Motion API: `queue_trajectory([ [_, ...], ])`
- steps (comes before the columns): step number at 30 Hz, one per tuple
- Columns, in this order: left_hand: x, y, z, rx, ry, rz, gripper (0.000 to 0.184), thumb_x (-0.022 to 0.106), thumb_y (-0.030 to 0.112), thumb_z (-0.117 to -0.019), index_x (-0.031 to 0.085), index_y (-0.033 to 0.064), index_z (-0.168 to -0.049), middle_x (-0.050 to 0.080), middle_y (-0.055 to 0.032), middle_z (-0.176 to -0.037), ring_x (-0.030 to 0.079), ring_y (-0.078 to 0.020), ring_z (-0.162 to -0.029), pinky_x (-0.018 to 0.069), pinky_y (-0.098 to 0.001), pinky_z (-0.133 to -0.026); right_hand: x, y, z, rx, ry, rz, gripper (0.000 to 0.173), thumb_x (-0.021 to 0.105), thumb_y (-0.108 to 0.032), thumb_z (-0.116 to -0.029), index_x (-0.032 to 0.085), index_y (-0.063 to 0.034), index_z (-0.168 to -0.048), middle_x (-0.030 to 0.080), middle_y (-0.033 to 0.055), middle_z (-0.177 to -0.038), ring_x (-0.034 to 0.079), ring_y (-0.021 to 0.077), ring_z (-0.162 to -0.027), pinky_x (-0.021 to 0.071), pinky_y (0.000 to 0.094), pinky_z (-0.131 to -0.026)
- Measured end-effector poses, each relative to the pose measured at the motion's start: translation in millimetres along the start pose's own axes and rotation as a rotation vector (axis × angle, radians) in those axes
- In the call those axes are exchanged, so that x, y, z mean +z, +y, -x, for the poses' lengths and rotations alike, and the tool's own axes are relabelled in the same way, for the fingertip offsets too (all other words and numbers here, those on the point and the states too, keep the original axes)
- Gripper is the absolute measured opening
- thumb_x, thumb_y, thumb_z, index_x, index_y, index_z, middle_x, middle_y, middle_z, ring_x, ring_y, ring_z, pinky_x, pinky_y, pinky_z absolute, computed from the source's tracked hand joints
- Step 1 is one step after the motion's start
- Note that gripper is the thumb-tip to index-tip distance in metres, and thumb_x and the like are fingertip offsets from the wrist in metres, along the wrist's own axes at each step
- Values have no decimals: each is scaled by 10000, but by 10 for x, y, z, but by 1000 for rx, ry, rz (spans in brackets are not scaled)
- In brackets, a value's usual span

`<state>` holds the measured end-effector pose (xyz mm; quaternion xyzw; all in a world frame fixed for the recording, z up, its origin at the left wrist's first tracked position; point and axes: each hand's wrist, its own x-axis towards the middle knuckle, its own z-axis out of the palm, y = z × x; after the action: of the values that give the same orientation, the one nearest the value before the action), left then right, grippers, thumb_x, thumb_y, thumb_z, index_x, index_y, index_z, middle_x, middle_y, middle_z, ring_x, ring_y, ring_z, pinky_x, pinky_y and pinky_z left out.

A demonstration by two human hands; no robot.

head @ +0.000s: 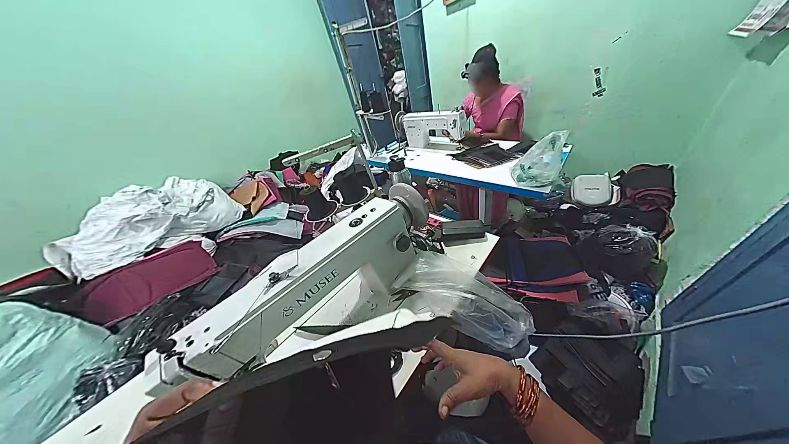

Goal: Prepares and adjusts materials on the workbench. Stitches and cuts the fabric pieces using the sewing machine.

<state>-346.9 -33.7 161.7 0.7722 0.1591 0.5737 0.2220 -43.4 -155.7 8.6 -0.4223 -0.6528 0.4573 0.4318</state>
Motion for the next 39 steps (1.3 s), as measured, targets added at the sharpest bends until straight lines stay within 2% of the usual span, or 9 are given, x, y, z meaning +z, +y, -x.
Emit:
queue_trajectory([
  [4, 680, 158, -32, -326, 173, 284, 196, 487, 45, -1050, 536, 149, -1208, 711, 191, -1087, 671, 34, -1055, 553, -225, -980, -53, 83, 93, -118, -166, -317, 1353, 870, -438, -706, -36, 16, -1604, 307, 177, -1629, 414, 177, -1457, 418, 384, -1152],
  [8, 1390, 127, -70, -700, 326, 550, 205, 351, 58, -1092, 484, 84, -1246, 708, 97, -1009, 699, -7, -961, 591, -237, -904, -51, -10, 424, -43, 105, -397, 633, 832, -619, -634, 704, -82, -945, 662, -143, -809, 563, -108, -744, 447, 119, -688],
  [12, 2030, -31, -110, -836, 372, 637, 225, 351, 120, -1111, 463, 59, -1297, 702, 16, -1026, 712, -42, -944, 618, -257, -858, -37, 353, 432, -467, 117, -996, 736, 779, -630, -777, 608, -285, -1405, 681, -21, -1337, 638, 166, -1246, 545, 388, -1026],
  [14, 2369, -47, -92, -967, 368, 607, 278, 401, 156, -1110, 452, 47, -1361, 680, -29, -1061, 707, -62, -932, 620, -273, -826, -135, 359, 499, -466, 353, -985, 836, 636, -808, -769, 527, -354, -1463, 673, -35, -1345, 624, 160, -1260, 534, 398, -1026],
  [17, 2840, 1, 14, -1062, 278, 613, 370, 434, 131, -1100, 391, 10, -1447, 623, -113, -1189, 681, -105, -1014, 593, -293, -882, -359, 92, 566, -225, 1092, -918, 398, 647, -457, -981, 597, -191, -1272, 766, 15, -1099, 744, 156, -1015, 627, 381, -898],
  [23, 3396, -78, -100, -963, -286, 786, 376, 423, 115, -1101, 365, -60, -1429, 655, -181, -1191, 739, -205, -969, 647, -375, -829, -1220, -450, 879, -40, 1647, -110, 447, 578, -84, -989, 430, 33, -1394, 671, 8, -1192, 672, 5, -1061, 578, 208, -938],
  [26, 3623, -502, -84, -365, -804, 237, 398, 504, 222, -1059, 622, -79, -1291, 688, -185, -1242, 649, -237, -1207, 490, -396, -1081, -1625, -758, 1211, 66, 1701, 315, 531, 591, -177, -1001, 412, 91, -1423, 613, 101, -1303, 606, -4, -1177, 505, 175, -1022],
  [30, 3891, -854, -34, -72, -1353, -431, 731, 526, 635, -981, 441, 204, -1566, 295, -124, -1680, 123, -416, -1578, 26, -715, -1209, -2170, -1022, 1527, 458, 1487, 922, 516, 508, -209, -1048, 464, 95, -1462, 593, 389, -1294, 592, 493, -1240, 429, 636, -1048],
  [39, 4007, -1042, -54, -151, -1519, -459, 778, 785, 302, -866, 443, 217, -1559, 187, -114, -1715, 117, -422, -1573, 116, -717, -1190, -3331, -1035, 956, 820, 1091, 1002, 448, 524, -33, -1046, 523, -102, -1489, 633, 331, -1272, 585, 556, -1200, 411, 741, -973],
])
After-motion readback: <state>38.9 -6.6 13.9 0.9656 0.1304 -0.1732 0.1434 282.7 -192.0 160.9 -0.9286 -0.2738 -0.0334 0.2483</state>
